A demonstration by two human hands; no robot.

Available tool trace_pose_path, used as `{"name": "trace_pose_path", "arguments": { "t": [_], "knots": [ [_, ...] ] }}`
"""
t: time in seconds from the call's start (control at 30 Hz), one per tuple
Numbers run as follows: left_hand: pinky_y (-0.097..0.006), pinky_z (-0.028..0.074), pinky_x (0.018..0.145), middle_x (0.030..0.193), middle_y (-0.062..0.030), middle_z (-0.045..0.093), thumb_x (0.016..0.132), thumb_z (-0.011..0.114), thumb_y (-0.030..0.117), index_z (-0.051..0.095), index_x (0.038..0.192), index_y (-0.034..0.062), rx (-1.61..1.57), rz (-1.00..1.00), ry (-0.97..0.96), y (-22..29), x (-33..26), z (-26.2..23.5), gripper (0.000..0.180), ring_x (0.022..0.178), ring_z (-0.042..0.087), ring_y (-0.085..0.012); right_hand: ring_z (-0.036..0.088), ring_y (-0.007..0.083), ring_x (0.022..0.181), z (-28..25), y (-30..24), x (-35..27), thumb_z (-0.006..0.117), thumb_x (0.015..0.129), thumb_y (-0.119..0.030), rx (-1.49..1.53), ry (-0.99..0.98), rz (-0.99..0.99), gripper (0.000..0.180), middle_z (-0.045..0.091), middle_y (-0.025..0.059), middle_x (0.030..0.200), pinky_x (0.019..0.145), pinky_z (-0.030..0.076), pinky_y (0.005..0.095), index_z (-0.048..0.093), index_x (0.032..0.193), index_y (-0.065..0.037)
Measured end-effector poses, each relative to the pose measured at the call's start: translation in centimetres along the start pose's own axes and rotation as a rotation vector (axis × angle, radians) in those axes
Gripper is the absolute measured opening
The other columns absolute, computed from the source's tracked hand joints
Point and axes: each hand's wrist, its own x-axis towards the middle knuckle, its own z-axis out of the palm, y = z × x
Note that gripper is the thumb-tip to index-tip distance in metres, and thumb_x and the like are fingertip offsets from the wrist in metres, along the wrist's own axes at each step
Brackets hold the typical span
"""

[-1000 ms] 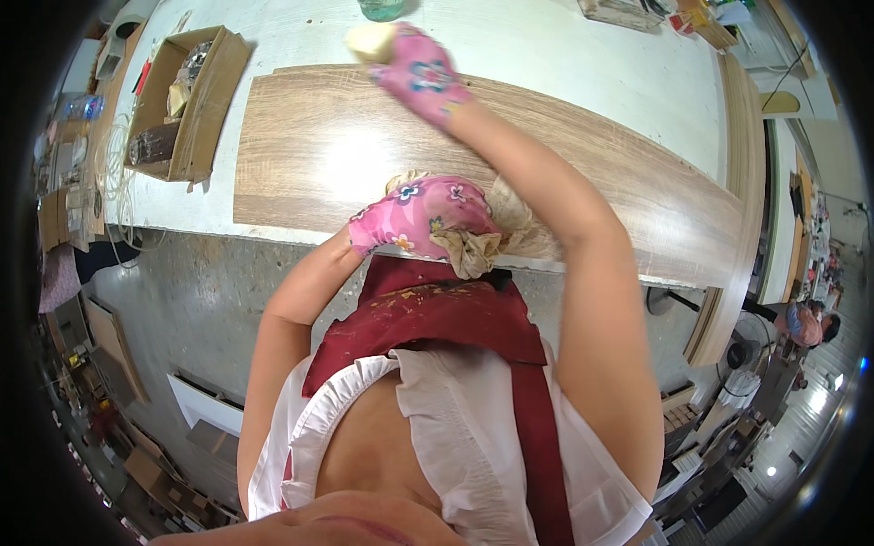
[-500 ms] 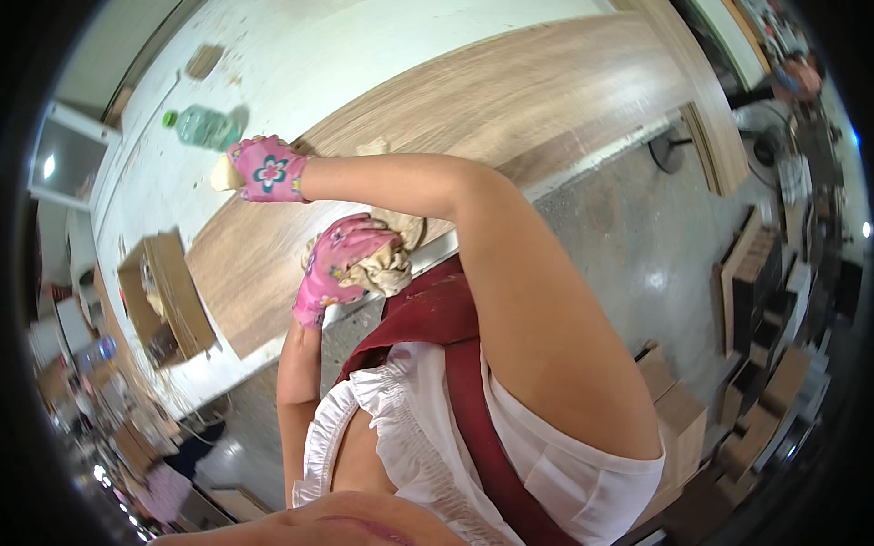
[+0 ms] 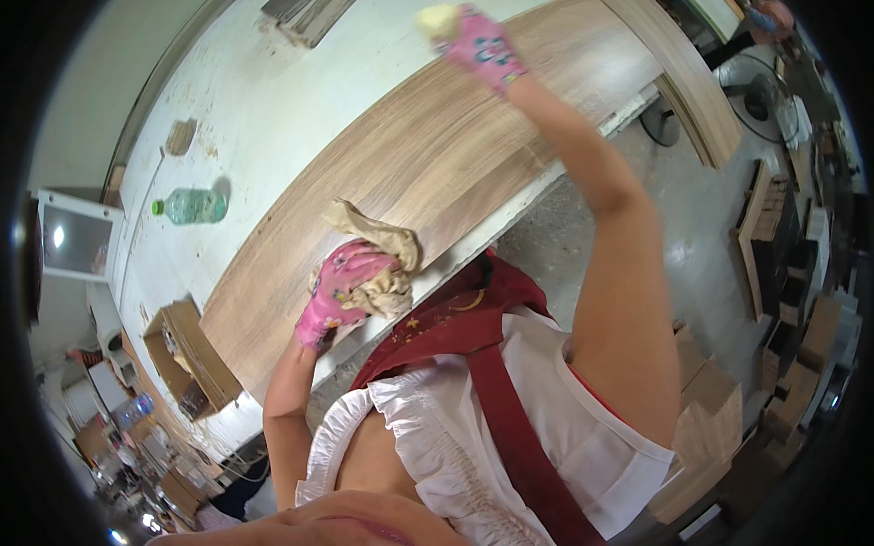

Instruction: The person cleans wooden furniture panels using a sponge and a cloth, wiping the surfaces and edges repeatedly before moving the panels to a stack.

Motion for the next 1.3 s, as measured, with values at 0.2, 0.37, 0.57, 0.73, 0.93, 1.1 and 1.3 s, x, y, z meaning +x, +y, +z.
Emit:
{"name": "trace_pose_path", "arguments": {
  "t": [0.2,0.37,0.57,0.73,0.93,1.1,1.3],
  "knots": [
    [-0.036,0.037,0.093,0.111,-0.0112,0.059,0.055,0.075,0.026,0.057,0.12,0.0068,-0.389,0.02,0.03,-3.4,15.9,0.7,0.069,0.103,0.052,-0.0279,0.059,0.0338,0.091,-0.7,-5.7,-3.1,0.066,0.075,-0.03,0.223,-0.21,-0.208,0.042,0.06,0.0194,0.094,0.083,0.047,0.0389,0.05,0.1,-0.001],
    [-0.035,0.038,0.09,0.102,-0.0103,0.061,0.055,0.078,0.023,0.061,0.114,0.0068,-0.326,0.021,0.043,-3.3,23.4,0.8,0.064,0.098,0.052,-0.0282,0.058,0.0357,0.091,-3.3,2.5,0.6,0.066,0.073,-0.028,0.161,-0.097,-0.044,0.039,0.059,0.0209,0.096,0.082,0.048,0.0399,0.051,0.096,0.0],
    [-0.037,0.039,0.086,0.096,-0.0117,0.063,0.05,0.076,0.026,0.06,0.114,0.0082,-0.232,0.112,0.029,-4.2,23.8,0.6,0.068,0.092,0.054,-0.0307,0.059,0.0346,0.092,-5.3,19.1,7.1,0.062,0.076,-0.032,-0.09,0.173,0.015,0.041,0.061,0.0201,0.094,0.079,0.049,0.0395,0.051,0.101,-0.001],
    [-0.035,0.04,0.083,0.092,-0.0077,0.064,0.049,0.073,0.026,0.06,0.116,0.0092,-0.186,0.147,-0.062,-4.4,24.2,0.2,0.07,0.084,0.055,-0.0282,0.061,0.0363,0.086,-9.0,23.8,10.6,0.063,0.072,-0.028,-0.026,0.152,0.325,0.038,0.062,0.0219,0.091,0.076,0.049,0.0415,0.057,0.099,-0.001],
    [-0.036,0.039,0.08,0.089,-0.0061,0.062,0.059,0.068,0.031,0.06,0.114,0.0107,-0.227,0.156,-0.048,-4.5,24.4,-0.1,0.06,0.083,0.056,-0.0269,0.061,0.0361,0.087,-10.2,28.3,11.8,0.066,0.07,-0.027,-0.065,0.368,0.365,0.04,0.064,0.0202,0.091,0.077,0.05,0.0404,0.059,0.101,-0.004],
    [-0.036,0.039,0.083,0.092,-0.0051,0.065,0.059,0.068,0.033,0.06,0.113,0.011,-0.246,0.16,-0.03,-4.6,24.5,0.0,0.059,0.085,0.058,-0.025,0.061,0.0327,0.089,-5.9,32.0,12.9,0.062,0.072,-0.027,0.174,0.483,0.131,0.036,0.064,0.0204,0.094,0.077,0.049,0.0363,0.061,0.099,-0.003],
    [-0.035,0.04,0.082,0.093,-0.0029,0.066,0.062,0.071,0.028,0.063,0.108,0.0129,-0.129,0.144,-0.002,-3.2,24.9,-0.2,0.049,0.085,0.059,-0.0228,0.058,0.0349,0.09,-6.5,32.2,10.7,0.06,0.076,-0.034,-0.022,0.338,0.26,0.038,0.061,0.0219,0.099,0.078,0.047,0.0382,0.061,0.101,-0.004]
  ]
}}
